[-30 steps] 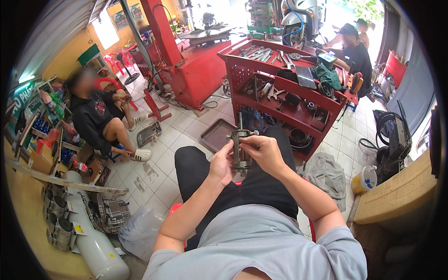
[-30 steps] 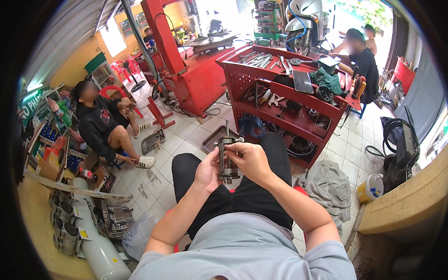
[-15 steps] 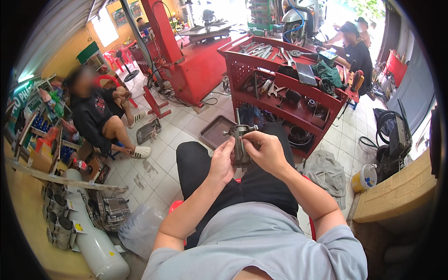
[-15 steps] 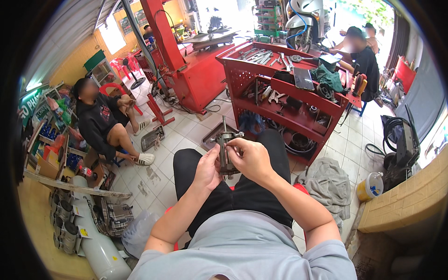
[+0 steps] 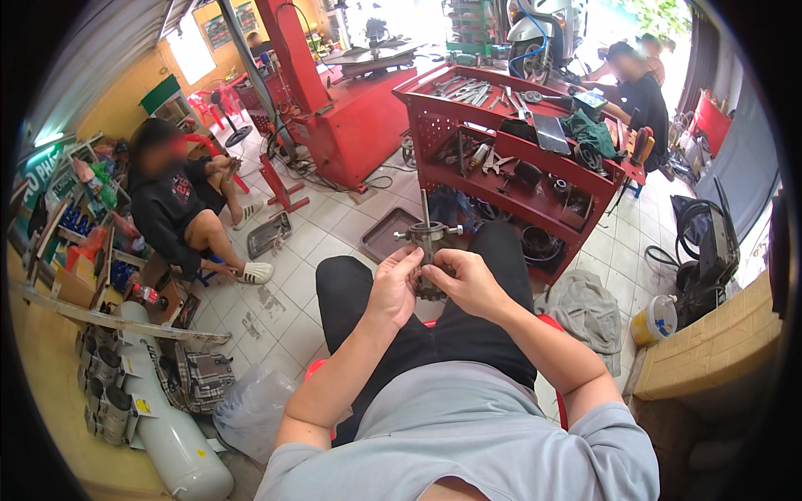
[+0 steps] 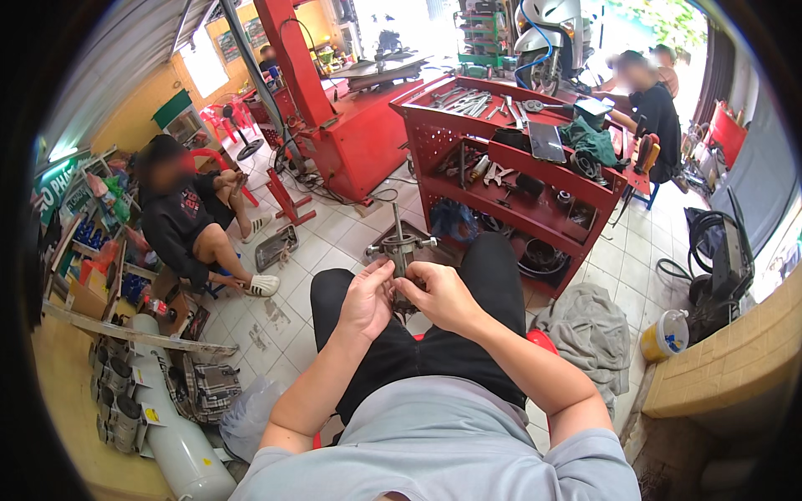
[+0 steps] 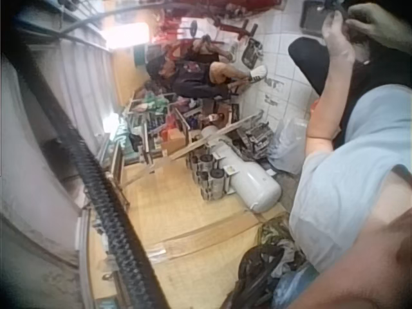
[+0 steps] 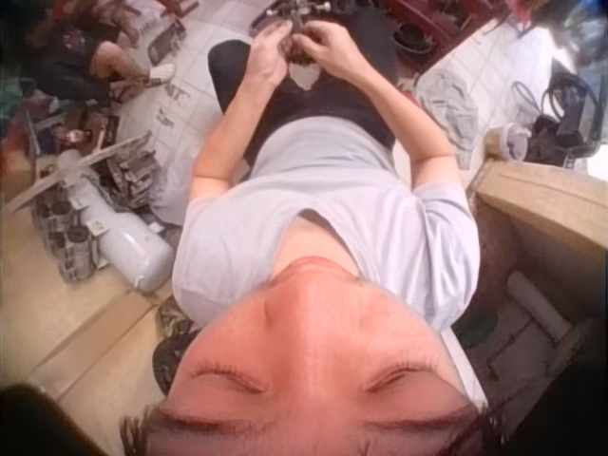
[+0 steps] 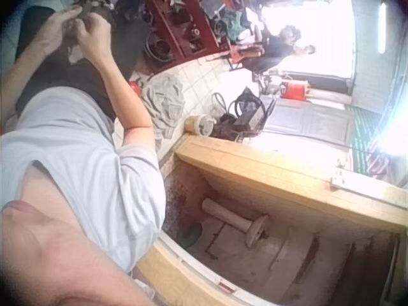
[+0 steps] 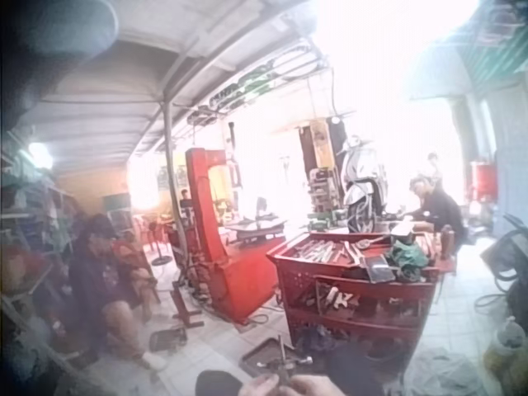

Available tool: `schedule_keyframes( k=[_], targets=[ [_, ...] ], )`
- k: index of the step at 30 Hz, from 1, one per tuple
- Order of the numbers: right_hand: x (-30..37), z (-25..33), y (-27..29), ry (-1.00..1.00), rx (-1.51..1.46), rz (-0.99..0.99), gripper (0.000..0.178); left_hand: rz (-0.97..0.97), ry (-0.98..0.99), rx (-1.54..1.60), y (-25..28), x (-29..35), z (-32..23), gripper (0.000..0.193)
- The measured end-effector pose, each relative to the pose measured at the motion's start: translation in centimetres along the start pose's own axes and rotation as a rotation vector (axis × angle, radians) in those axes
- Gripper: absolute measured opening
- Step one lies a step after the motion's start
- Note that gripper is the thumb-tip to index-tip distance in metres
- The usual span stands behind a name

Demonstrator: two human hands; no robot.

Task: The person sits in a workshop and assembles a mechanical component, likely a carburetor, using a small screwdriver. They repeatedly insert and tighten screws into the metal housing while holding the part in their hands.

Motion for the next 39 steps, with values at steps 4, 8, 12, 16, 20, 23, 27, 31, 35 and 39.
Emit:
schedule_keyframes(
  k=[4, 8, 12, 16, 20, 23, 27, 31, 35, 39],
  targets=[
    [0.0, 0.0, -0.1, 0.030, -0.007, 0.007, 0.025, 0.005, 0.014, 0.039, -0.2, 0.2, 0.0, 0.011],
    [0.0, -0.6, 0.1, 0.017, -0.061, -0.079, 0.021, -0.011, 0.021, 0.025, 0.4, 0.1, 0.7, 0.012],
    [-0.1, -2.8, 0.1, -0.029, -0.303, -0.219, 0.020, -0.040, 0.029, -0.007, -0.3, 0.5, 1.2, 0.013],
    [0.5, -2.9, -0.4, -0.231, -0.634, -0.252, 0.018, -0.028, 0.010, -0.033, -0.3, 0.5, 1.2, 0.013],
    [0.4, -2.8, -0.5, -0.241, -0.712, -0.242, 0.016, -0.007, -0.016, -0.041, -0.5, 0.3, 1.0, 0.012],
    [0.5, -2.5, -0.2, -0.246, -0.682, -0.234, 0.016, 0.052, 0.003, -0.030, -0.3, 0.2, 1.2, 0.012],
    [0.7, -2.7, -0.5, -0.333, -0.774, -0.229, 0.015, 0.038, -0.017, -0.060, -0.5, 0.3, 1.4, 0.012],
    [1.1, -3.0, -1.0, -0.418, -1.004, -0.199, 0.014, 0.003, -0.072, -0.081, 0.1, 0.0, 1.7, 0.010],
    [1.2, -3.1, -1.3, -0.447, -1.065, -0.181, 0.011, -0.009, -0.091, -0.086, 0.2, -0.1, 1.8, 0.010],
    [1.2, -3.0, -1.3, -0.450, -1.081, -0.223, 0.009, -0.015, -0.085, -0.106, 0.4, -0.2, 1.6, 0.010]
  ],
)
Point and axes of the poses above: each hand's wrist, its own x-axis away from the middle knuckle, its own y-axis out of the back of the hand, z = x × y, the point moved 6 cm from there along -x, towards the middle knuckle, and after that the axes turned 9 degrees about y, right-handed, at the moved point
